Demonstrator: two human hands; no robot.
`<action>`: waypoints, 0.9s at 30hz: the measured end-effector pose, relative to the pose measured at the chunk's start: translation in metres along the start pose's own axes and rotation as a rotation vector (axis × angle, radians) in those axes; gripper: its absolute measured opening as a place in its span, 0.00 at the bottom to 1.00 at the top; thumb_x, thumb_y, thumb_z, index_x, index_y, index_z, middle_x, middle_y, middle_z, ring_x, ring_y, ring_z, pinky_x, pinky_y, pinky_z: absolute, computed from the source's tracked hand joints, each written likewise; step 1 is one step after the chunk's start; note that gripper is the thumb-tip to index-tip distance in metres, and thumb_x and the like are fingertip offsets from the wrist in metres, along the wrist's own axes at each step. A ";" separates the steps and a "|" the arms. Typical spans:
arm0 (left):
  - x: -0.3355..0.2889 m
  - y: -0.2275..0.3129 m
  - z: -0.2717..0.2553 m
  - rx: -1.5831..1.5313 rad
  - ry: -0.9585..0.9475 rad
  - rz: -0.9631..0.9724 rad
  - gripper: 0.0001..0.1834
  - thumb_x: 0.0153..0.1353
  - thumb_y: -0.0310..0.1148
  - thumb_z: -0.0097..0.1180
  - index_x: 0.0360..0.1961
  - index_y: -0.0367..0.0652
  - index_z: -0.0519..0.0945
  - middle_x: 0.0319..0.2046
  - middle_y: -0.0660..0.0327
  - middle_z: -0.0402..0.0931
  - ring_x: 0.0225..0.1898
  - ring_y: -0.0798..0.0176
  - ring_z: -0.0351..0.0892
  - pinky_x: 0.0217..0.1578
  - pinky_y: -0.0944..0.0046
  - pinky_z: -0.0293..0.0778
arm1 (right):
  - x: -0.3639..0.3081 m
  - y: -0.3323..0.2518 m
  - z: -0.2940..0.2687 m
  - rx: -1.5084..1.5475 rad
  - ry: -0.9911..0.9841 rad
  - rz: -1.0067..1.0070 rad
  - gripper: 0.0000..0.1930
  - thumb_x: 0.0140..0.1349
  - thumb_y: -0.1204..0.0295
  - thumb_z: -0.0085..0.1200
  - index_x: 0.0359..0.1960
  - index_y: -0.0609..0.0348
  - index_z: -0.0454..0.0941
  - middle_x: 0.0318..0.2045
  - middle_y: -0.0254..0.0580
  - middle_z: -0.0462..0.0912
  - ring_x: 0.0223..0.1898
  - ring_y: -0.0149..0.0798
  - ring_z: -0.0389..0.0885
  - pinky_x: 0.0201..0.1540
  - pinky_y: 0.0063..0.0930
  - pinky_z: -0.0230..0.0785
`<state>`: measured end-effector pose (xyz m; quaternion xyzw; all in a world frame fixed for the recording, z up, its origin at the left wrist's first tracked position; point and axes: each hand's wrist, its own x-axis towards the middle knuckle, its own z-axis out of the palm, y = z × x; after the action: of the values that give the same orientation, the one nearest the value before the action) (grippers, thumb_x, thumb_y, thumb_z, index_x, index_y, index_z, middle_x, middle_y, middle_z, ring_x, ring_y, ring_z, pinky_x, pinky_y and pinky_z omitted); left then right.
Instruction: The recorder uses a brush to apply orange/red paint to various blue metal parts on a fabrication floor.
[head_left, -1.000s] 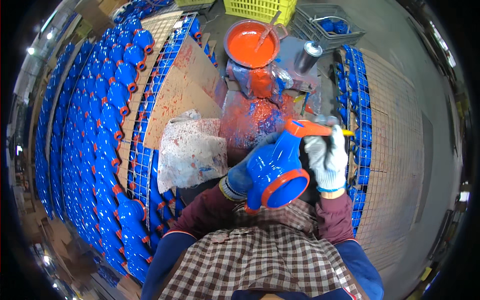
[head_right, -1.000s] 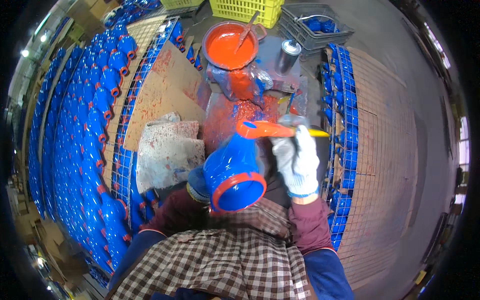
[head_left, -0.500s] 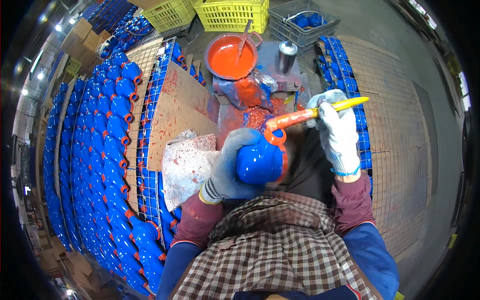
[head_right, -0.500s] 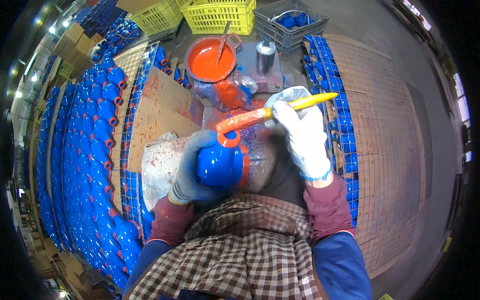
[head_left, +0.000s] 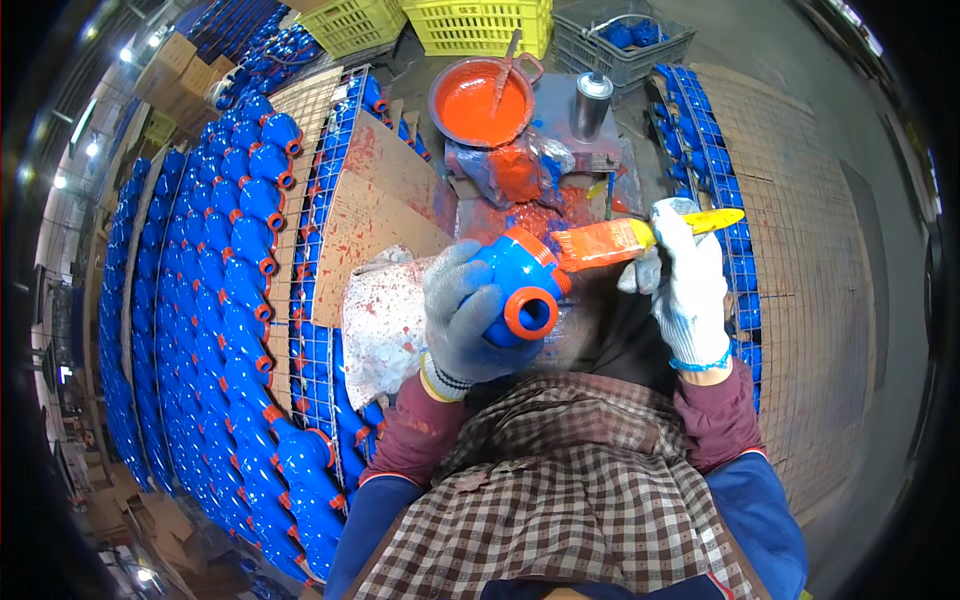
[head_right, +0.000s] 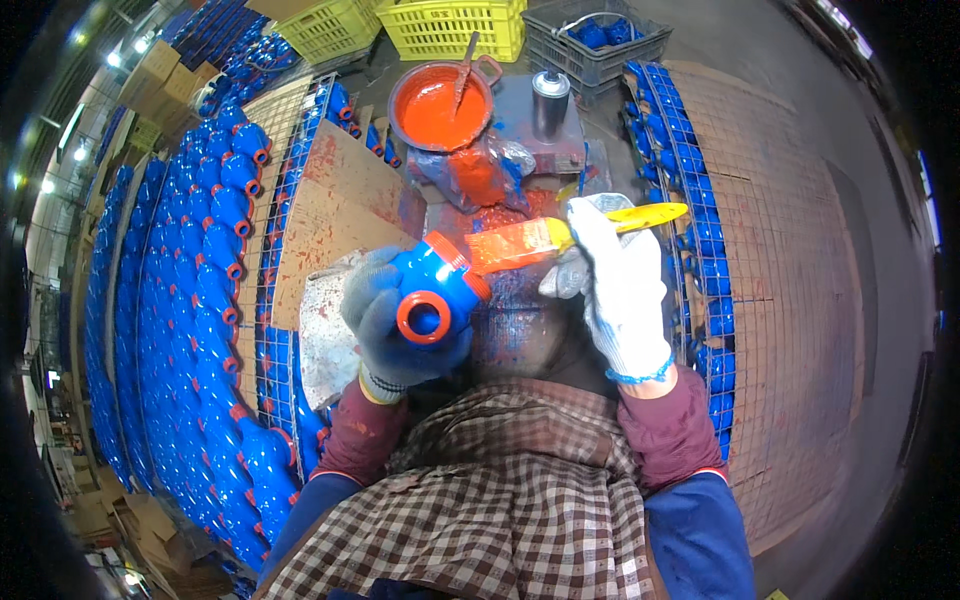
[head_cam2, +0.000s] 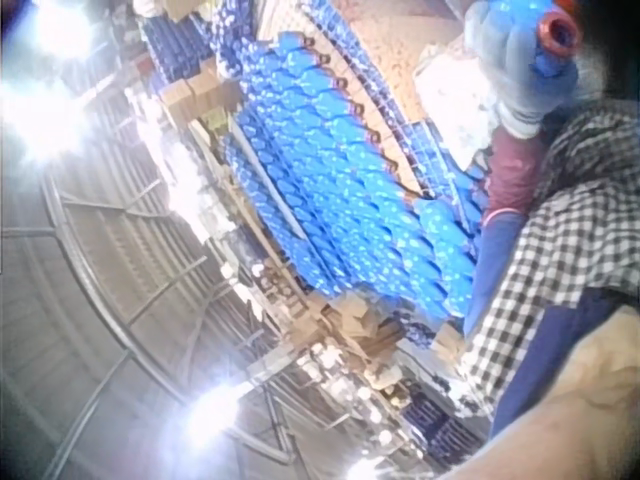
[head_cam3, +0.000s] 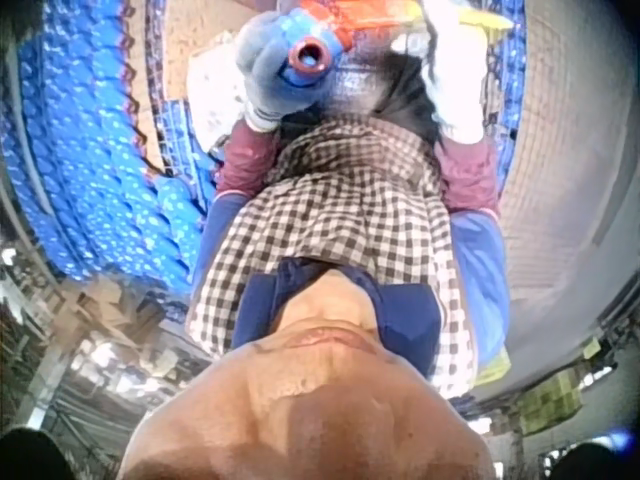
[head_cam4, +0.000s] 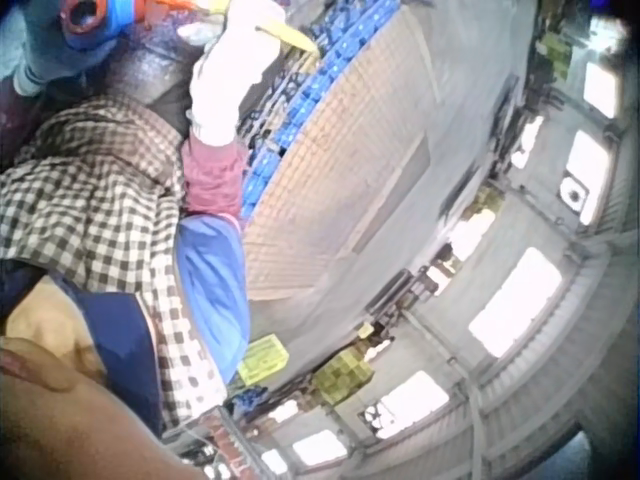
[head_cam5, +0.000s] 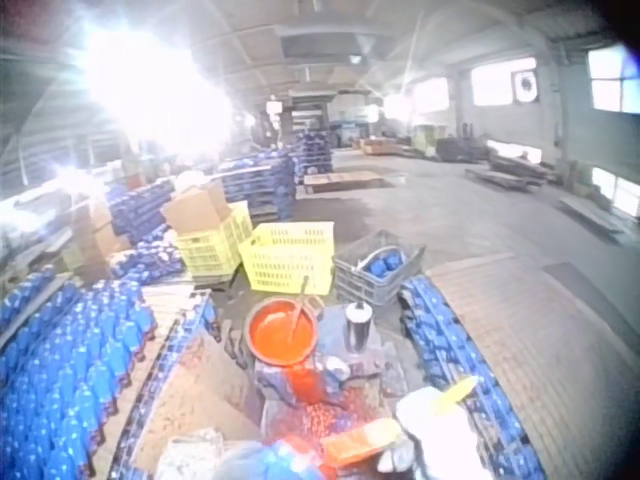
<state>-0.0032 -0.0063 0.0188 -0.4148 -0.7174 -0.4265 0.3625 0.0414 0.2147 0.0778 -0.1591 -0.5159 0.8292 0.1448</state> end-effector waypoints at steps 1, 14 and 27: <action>0.000 0.000 -0.002 -0.003 -0.004 0.000 0.42 0.34 0.33 0.75 0.54 0.49 0.68 0.51 0.53 0.68 0.48 0.41 0.73 0.46 0.41 0.72 | -0.001 0.001 0.000 0.002 0.004 0.001 0.10 0.65 0.66 0.53 0.40 0.58 0.72 0.14 0.32 0.70 0.11 0.27 0.69 0.17 0.22 0.68; 0.008 -0.001 0.001 0.144 -0.157 0.168 0.29 0.34 0.37 0.73 0.42 0.56 0.76 0.49 0.57 0.66 0.45 0.44 0.73 0.43 0.45 0.74 | 0.015 -0.049 0.018 -0.951 -0.138 -0.460 0.14 0.57 0.60 0.64 0.35 0.57 0.80 0.21 0.37 0.80 0.18 0.26 0.76 0.23 0.21 0.68; -0.017 -0.045 0.042 -1.392 0.605 -1.472 0.32 0.59 0.47 0.55 0.59 0.39 0.65 0.51 0.54 0.72 0.48 0.55 0.76 0.51 0.52 0.74 | 0.000 0.004 -0.055 -0.345 0.268 -0.181 0.13 0.64 0.63 0.55 0.44 0.58 0.73 0.17 0.31 0.73 0.13 0.22 0.68 0.17 0.14 0.58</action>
<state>-0.0446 0.0137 -0.0257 0.1299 -0.2691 -0.9441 -0.1395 0.0636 0.2574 0.0513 -0.2433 -0.6382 0.6840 0.2564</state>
